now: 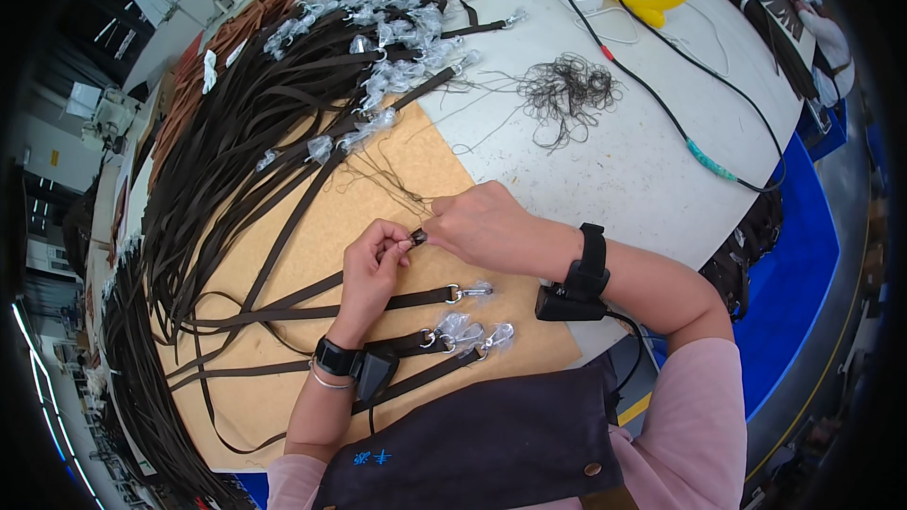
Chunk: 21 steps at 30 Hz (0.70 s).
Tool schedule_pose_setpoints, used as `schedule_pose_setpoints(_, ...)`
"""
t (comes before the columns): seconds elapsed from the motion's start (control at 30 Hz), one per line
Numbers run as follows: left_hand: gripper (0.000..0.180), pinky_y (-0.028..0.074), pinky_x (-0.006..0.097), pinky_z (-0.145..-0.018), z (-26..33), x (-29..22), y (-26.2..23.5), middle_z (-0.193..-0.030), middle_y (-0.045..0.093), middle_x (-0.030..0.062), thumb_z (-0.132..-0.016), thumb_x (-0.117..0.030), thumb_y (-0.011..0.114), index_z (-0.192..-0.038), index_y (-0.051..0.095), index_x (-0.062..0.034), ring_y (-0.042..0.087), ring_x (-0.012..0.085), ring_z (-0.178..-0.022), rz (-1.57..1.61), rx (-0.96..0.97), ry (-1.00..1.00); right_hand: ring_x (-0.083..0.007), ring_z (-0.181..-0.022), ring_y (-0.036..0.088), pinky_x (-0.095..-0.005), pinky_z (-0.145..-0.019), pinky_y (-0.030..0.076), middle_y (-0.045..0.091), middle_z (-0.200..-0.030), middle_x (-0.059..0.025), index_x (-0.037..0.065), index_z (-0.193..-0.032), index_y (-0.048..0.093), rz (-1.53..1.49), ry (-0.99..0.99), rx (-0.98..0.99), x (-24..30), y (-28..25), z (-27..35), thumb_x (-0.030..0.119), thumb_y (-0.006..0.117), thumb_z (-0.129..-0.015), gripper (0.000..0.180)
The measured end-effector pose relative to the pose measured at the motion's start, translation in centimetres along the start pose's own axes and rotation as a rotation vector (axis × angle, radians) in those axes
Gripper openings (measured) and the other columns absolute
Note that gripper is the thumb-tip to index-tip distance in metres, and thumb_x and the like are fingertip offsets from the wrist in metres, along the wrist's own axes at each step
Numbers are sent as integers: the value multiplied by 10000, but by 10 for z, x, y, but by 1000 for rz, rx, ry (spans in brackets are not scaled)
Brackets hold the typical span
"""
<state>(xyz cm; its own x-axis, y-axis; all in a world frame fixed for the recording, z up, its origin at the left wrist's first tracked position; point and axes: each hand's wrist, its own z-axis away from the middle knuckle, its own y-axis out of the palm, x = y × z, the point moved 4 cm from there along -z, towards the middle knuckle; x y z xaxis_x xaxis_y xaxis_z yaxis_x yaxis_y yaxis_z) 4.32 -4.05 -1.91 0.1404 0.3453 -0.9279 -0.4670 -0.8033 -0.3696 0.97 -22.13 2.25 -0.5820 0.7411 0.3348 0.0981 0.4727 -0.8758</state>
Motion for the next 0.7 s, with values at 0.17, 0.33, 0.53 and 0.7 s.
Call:
schedule_pose_setpoints(0.17, 61, 461, 215, -656, 0, -6, 3, -857, 611, 15, -932, 72, 589, -941, 601, 13, 562, 62, -729, 86, -15, 39, -271, -701, 676, -389, -581, 520, 640, -767, -77, 90, -833, 715, 28, 14, 67, -5, 4, -1, 252, 652, -883, 181)
schedule_pose_setpoints(0.33, 204, 501, 287, -655, 18, -57, 4, -873, 625, 57, -845, 17, 672, -1014, 731, -79, 639, 179, -747, -634, 48, 431, -298, -793, 684, -389, -673, 524, 715, -853, -100, 97, -1003, 738, -372, 309, 97, -56, -16, 5, 321, 695, -885, 257)
schedule_pose_setpoints(0.53, 195, 523, 316, -672, 19, -64, -30, -942, 632, 65, -832, -45, 716, -1021, 739, -87, 650, 213, -769, -605, 58, 414, -307, -748, 677, -381, -638, 507, 706, -802, -111, 99, -976, 727, -4, 445, 61, -56, -34, 10, 379, 736, -851, 307)
schedule_pose_setpoints(0.7, 191, 522, 349, -738, 2, -40, -30, -914, 641, 64, -808, -121, 763, -984, 702, -80, 649, 249, -842, -606, -126, 210, -323, -730, 676, -410, -640, 511, 691, -743, -102, 113, -930, 710, -178, 423, 40, -26, -12, -2, 371, 740, -842, 274)
